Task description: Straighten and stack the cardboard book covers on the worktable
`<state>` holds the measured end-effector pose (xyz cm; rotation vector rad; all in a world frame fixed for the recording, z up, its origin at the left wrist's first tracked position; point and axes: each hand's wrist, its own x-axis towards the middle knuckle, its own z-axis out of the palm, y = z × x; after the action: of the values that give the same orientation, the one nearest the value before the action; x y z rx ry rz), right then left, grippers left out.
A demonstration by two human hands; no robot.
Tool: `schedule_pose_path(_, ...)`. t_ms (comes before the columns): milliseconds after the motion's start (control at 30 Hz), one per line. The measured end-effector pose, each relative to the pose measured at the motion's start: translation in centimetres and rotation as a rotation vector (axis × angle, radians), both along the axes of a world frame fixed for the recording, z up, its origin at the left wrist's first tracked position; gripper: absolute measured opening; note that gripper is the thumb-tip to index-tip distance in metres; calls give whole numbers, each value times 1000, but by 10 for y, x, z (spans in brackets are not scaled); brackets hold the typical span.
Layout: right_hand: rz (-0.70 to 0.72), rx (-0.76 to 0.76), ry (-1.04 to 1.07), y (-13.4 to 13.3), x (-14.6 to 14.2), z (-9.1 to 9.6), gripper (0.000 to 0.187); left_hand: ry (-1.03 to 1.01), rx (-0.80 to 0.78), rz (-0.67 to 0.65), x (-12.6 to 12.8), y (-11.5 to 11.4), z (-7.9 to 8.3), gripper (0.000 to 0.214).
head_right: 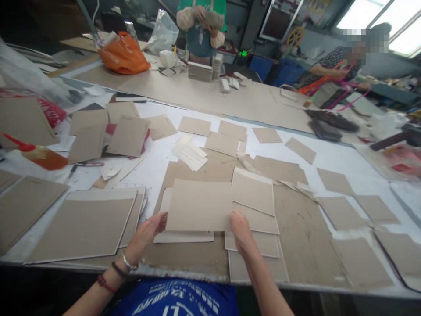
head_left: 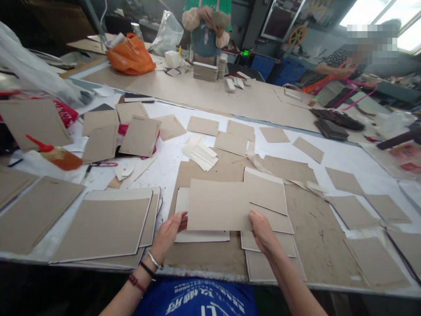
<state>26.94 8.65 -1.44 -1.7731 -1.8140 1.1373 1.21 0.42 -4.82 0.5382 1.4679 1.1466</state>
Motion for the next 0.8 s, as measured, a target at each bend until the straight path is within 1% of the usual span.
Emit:
schedule_pose_path(67, -34, -67, 135, -9, -18, -15, 20, 147, 4, -52, -7, -4, 0, 49)
schedule_pose_path(100, -33, -76, 139, -12, -23, -20, 20, 222, 10, -70, -10, -6, -1, 45)
schedule_pose_path(133, -23, -67, 105, -13, -28, -25, 19, 294, 13, -82, -13, -8, -2, 43)
schedule_pose_path(233, 46, 7, -93, -10, -34, -35, 16, 547, -28, -143, -21, -11, -7, 38)
schedule_pose_path(333, 113, 8, -216, -4, -34, -42, 18, 733, -89, -229, -25, -11, -14, 33)
schedule_pose_path(500, 127, -23, -283, -3, -30, -50, 21, 850, -141, -332, -23, -6, -23, 29)
schedule_pose_path(667, 238, -36, -462, -8, -28, -49, 18, 956, -175, -436, -21, -4, -24, 29)
schedule_pose_path(800, 281, -71, -570, -12, -27, -48, 21, 1015, -206, -515, -21, -5, -26, 29)
